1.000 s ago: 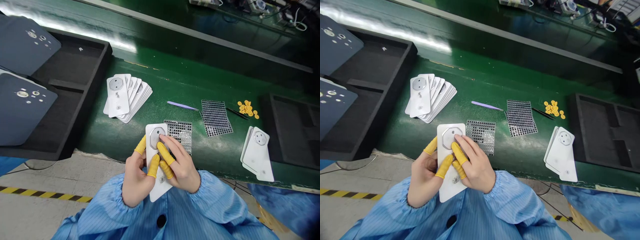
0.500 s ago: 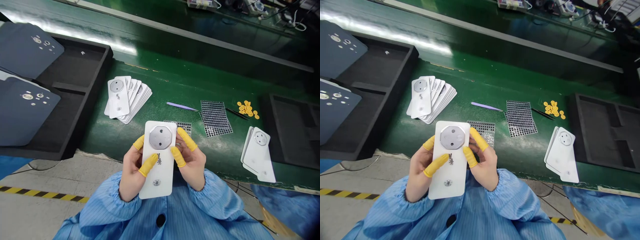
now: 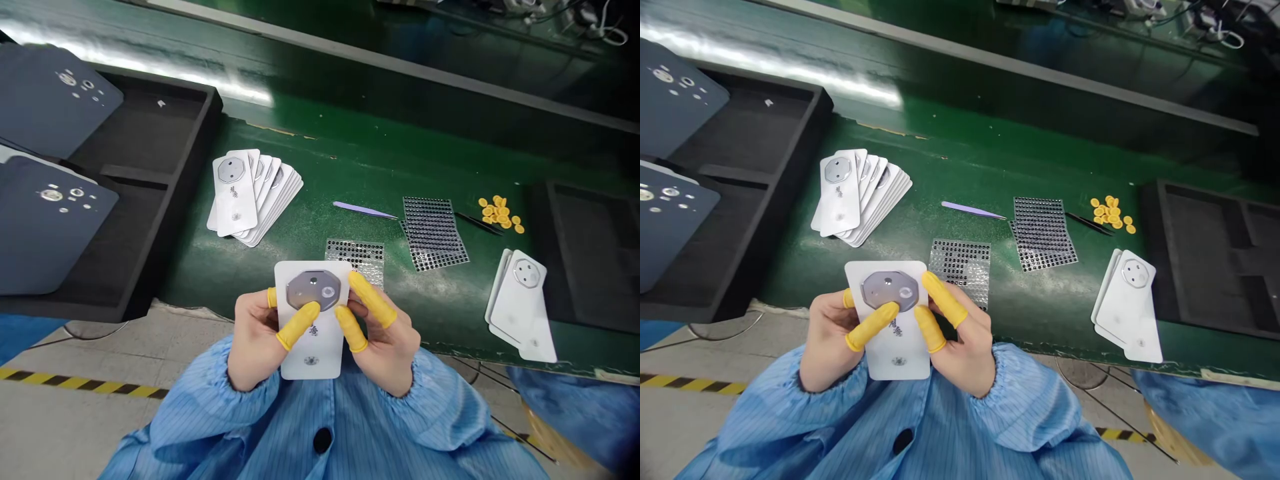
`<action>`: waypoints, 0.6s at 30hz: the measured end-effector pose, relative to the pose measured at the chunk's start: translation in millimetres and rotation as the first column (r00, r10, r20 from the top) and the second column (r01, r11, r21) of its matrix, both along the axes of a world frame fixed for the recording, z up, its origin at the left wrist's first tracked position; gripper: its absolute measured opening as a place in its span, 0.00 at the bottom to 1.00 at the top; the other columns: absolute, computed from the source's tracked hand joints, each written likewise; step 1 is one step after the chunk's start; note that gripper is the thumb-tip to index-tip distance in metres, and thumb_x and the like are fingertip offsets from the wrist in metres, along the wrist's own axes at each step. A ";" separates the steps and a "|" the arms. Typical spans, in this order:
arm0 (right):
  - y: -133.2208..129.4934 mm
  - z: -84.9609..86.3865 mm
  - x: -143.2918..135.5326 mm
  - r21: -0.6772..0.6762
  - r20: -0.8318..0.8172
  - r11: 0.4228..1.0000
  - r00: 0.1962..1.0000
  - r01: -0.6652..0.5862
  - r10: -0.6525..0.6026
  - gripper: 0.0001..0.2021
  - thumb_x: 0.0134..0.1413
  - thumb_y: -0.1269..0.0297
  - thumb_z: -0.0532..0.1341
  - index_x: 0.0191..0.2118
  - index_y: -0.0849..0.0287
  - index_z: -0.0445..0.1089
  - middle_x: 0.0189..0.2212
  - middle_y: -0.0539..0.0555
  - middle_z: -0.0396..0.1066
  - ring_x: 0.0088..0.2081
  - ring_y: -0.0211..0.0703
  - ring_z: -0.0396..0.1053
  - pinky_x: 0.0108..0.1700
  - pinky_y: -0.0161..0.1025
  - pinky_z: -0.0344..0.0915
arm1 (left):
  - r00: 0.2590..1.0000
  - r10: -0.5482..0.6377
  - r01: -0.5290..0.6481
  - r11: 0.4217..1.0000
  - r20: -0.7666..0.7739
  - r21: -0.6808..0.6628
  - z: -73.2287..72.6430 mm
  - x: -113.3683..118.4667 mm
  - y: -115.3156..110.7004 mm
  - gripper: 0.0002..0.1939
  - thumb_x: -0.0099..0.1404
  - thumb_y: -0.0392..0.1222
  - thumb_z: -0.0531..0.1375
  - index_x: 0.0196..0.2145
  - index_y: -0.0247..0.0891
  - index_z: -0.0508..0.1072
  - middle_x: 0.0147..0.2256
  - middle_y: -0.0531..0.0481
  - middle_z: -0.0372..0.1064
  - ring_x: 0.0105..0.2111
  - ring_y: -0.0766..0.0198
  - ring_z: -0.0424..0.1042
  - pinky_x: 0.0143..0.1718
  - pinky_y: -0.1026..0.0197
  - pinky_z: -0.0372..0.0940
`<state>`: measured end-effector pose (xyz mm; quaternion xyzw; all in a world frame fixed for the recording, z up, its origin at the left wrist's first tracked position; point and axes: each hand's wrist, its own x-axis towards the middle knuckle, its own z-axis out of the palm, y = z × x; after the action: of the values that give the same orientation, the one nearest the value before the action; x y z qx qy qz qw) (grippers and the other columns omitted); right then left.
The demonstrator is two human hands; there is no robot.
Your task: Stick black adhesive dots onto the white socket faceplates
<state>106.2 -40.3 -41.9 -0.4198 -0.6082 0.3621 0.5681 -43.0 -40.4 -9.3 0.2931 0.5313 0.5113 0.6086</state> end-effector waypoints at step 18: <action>17.5 -15.4 23.2 -0.042 0.264 0.995 0.960 -0.089 0.097 0.25 0.56 0.70 0.63 0.59 0.53 0.62 0.54 0.58 0.69 0.53 0.46 0.70 0.54 0.49 0.71 | 0.945 0.207 -0.247 0.960 -0.255 -0.134 -16.2 -22.1 11.1 0.13 0.47 0.44 0.72 0.26 0.33 0.77 0.23 0.49 0.77 0.19 0.62 0.74 0.20 0.64 0.72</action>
<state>129.4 -22.8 -57.3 -0.4439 -0.6924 0.3378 0.4577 -65.1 -29.3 -25.5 0.2378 0.6711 0.4937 0.4994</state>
